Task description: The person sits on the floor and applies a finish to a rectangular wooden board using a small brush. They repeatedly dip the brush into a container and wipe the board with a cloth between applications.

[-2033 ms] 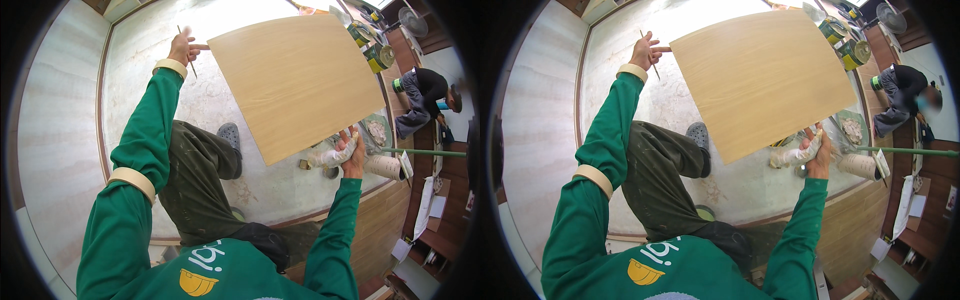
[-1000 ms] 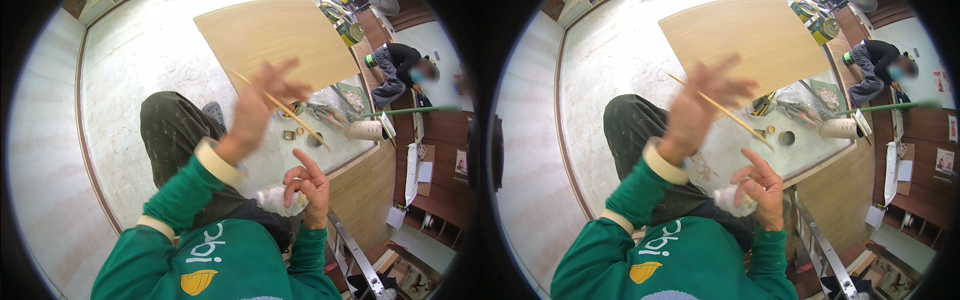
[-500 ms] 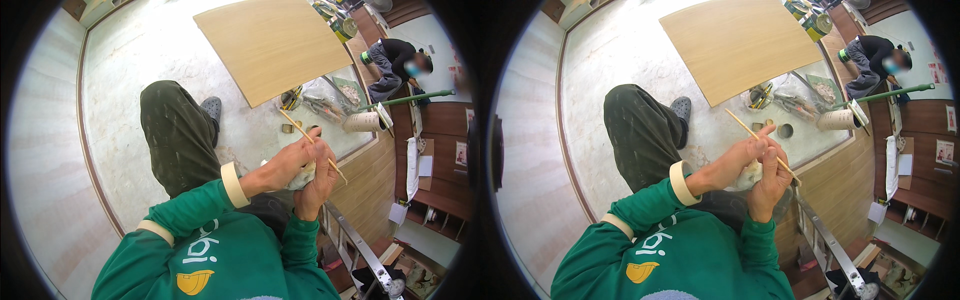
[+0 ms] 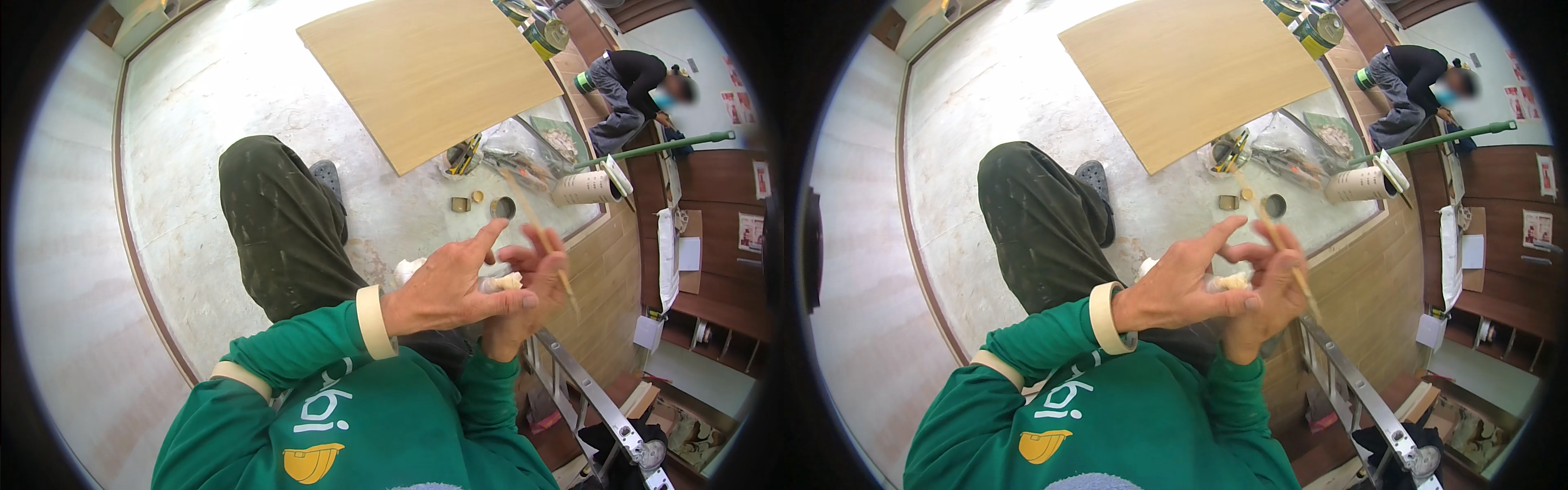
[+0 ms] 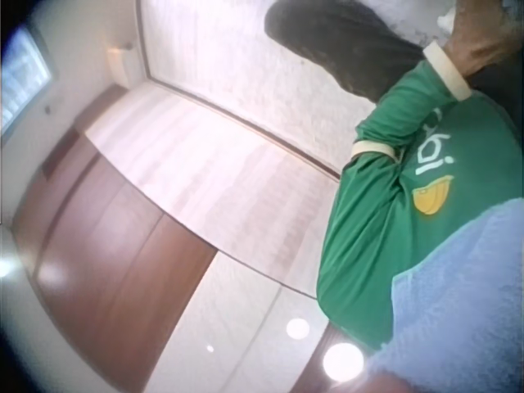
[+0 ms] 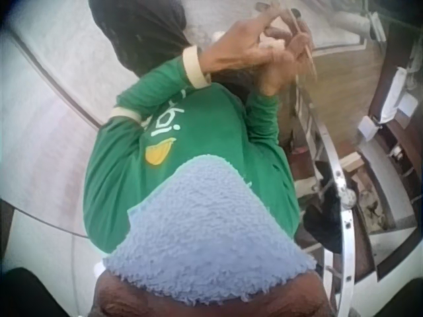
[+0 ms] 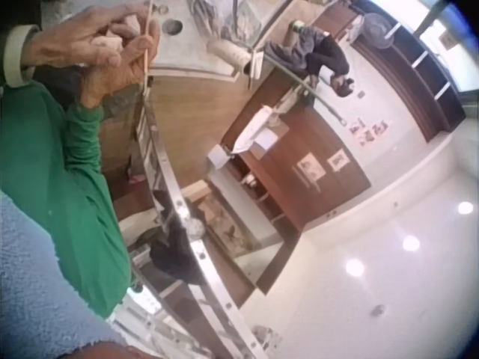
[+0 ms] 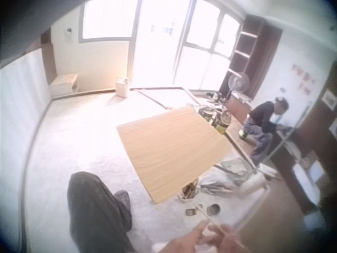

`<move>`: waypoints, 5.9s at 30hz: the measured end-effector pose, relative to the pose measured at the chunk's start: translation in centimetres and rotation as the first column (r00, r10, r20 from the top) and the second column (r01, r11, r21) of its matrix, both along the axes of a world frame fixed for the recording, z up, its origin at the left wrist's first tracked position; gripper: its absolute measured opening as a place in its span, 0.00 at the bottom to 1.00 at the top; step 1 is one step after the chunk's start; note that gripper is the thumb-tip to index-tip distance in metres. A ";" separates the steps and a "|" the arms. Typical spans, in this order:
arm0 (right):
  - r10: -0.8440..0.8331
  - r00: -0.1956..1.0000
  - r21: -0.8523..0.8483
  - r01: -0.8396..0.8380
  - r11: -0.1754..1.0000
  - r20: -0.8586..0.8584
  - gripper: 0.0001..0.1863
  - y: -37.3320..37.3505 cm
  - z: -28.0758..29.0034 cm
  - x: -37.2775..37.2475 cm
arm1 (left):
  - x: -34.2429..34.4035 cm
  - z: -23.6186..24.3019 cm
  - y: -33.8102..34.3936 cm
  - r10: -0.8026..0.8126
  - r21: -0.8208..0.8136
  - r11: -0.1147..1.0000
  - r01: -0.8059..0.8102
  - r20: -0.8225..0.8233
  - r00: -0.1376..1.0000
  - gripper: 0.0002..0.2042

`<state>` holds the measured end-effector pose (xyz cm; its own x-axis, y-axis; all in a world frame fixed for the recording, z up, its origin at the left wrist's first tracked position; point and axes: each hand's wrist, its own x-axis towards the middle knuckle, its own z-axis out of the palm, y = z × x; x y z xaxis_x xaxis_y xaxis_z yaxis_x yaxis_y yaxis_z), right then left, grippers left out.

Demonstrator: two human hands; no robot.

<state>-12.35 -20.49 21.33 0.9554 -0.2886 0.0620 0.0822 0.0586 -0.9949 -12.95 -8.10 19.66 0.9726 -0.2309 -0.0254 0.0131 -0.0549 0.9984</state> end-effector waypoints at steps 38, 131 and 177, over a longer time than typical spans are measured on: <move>0.400 0.887 -0.016 -0.414 0.910 -0.233 0.17 2.8 -2.4 16.6 | 10.3 8.5 7.7 -0.739 -0.139 0.633 0.761 0.183 0.648 0.38; 0.796 0.510 -0.366 -0.844 0.391 -0.326 0.13 33.0 -9.4 34.7 | 16.4 7.9 13.3 -0.174 -0.499 0.824 0.268 0.227 0.958 0.26; 0.753 0.584 -0.325 -0.806 0.495 -0.301 0.13 33.9 -9.0 34.7 | 15.8 8.2 13.9 -0.194 -0.516 0.811 0.277 0.210 0.958 0.25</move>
<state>22.32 13.43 12.29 0.7850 0.6039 -0.1384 0.0963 -0.3396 -0.9356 2.84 5.82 27.83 0.8701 -0.3896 0.3020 -0.0728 0.5043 0.8605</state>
